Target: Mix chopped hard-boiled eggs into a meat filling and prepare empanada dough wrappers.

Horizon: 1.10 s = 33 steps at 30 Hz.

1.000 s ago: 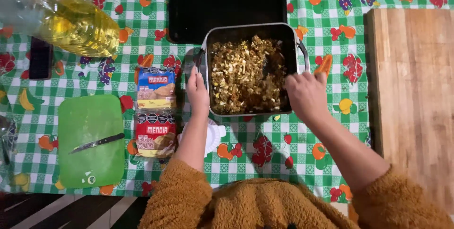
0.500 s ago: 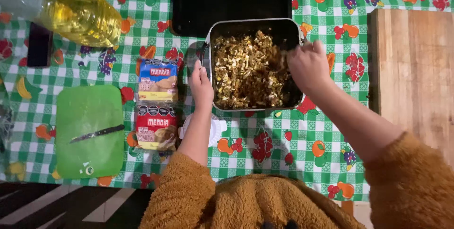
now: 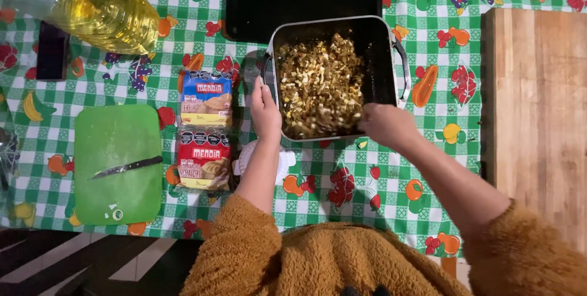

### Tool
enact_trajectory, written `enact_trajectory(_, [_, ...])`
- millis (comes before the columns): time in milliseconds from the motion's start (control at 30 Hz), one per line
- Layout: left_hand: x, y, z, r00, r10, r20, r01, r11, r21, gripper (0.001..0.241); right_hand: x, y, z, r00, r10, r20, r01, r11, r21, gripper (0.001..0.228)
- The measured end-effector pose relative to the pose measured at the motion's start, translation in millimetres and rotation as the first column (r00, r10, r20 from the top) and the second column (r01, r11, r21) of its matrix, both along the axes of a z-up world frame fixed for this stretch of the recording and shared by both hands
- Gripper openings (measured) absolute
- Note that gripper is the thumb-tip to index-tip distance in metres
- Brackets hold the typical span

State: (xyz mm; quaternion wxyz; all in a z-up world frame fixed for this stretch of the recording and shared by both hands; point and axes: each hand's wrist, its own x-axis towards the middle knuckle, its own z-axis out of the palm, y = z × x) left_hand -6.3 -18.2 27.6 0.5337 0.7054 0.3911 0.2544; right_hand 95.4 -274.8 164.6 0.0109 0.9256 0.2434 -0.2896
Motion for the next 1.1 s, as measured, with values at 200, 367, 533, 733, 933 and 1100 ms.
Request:
enact_trajectory(200, [1, 6, -14, 0.998, -0.024, 0.061, 0.026, 0.999, -0.029, 0.045, -10, 34, -46, 0.996, 0.043, -0.079, -0.017, 0.954, 0.300, 0.035])
enact_trajectory(367, [0, 7, -10, 0.997, -0.042, 0.059, 0.046, 0.997, -0.060, 0.046, 6, 19, -12, 0.989, -0.134, -0.058, 0.146, 0.935, 0.324, 0.033])
enact_trajectory(533, [2, 8, -12, 0.998, -0.039, 0.059, 0.041, 0.999, -0.031, 0.046, -8, -8, 23, 0.940, -0.168, 0.296, 0.070, 0.947, 0.313, 0.027])
enact_trajectory(733, [-3, 27, -36, 0.989, -0.085, 0.120, 0.084, 0.996, 0.013, 0.043, -19, -36, 2, 0.762, 0.078, 0.643, -0.312, 0.914, 0.259, 0.009])
enact_trajectory(933, [-50, 63, -13, 0.913, -0.327, -0.243, 0.363, 0.924, 0.122, 0.041, -24, -56, -24, 0.721, 0.065, 0.690, -0.243, 0.956, 0.164, 0.004])
enact_trajectory(1100, [-114, 64, 1, 0.616, -0.393, -0.682, 0.685, 0.695, 0.218, 0.043, -46, -50, 9, 0.777, 0.021, 0.629, -0.194, 0.959, 0.207, 0.017])
